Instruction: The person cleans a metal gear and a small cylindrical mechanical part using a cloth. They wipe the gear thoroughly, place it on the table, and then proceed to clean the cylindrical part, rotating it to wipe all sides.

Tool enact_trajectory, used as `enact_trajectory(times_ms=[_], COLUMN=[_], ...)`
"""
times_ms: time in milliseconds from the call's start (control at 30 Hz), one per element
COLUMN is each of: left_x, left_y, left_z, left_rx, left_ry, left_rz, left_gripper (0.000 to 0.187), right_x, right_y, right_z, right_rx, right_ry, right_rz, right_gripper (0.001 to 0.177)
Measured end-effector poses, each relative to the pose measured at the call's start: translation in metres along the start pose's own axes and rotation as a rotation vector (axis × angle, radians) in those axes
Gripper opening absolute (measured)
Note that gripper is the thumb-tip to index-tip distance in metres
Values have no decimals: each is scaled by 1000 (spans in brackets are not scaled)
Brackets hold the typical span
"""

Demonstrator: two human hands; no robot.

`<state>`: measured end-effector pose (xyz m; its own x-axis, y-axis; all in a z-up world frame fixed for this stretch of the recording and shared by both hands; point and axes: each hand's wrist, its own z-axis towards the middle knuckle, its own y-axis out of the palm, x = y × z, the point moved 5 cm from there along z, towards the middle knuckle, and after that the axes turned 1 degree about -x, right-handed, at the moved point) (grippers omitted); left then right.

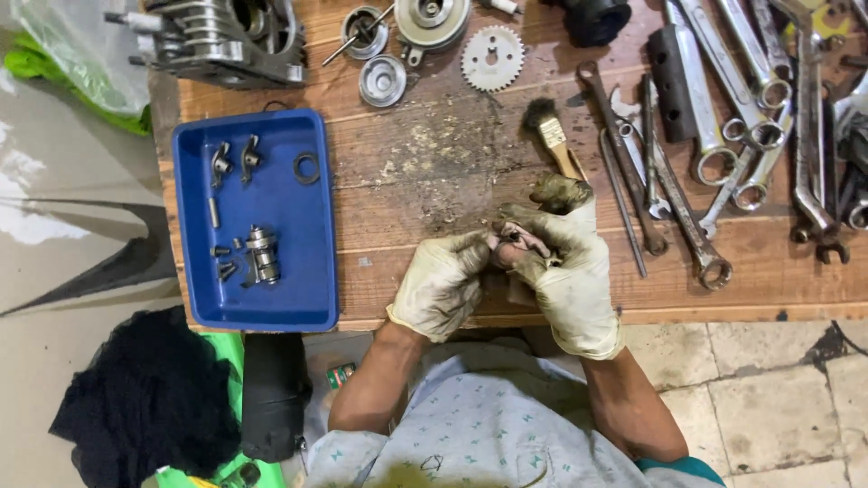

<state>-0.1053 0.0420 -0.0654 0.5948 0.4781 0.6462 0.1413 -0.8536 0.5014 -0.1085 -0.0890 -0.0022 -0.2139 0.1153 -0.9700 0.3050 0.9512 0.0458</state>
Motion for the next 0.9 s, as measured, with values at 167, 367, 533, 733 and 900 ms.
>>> enact_trajectory(times_ms=[167,367,533,733,900], left_x=[-5,0,-8,3,6], left_y=[-6,5,-5,-11,-10], left_z=[13,13,16,12,9], left_rx=[25,-9,-12,150,219], left_ry=[-4,50,169,250,330], left_rz=[194,386,364,526,595], left_gripper=[12,13,17,29,28], right_x=[-3,42,32,42,0], right_y=[-6,-18,-15,-22,-8], right_z=[-1,0,-2,-12,-25], right_rx=[35,13,-15,-63,42], right_ry=[-118,-200,-247,-82,113], right_rz=[55,-17,-176,-112,117], right_gripper=[31,29,40,61,24])
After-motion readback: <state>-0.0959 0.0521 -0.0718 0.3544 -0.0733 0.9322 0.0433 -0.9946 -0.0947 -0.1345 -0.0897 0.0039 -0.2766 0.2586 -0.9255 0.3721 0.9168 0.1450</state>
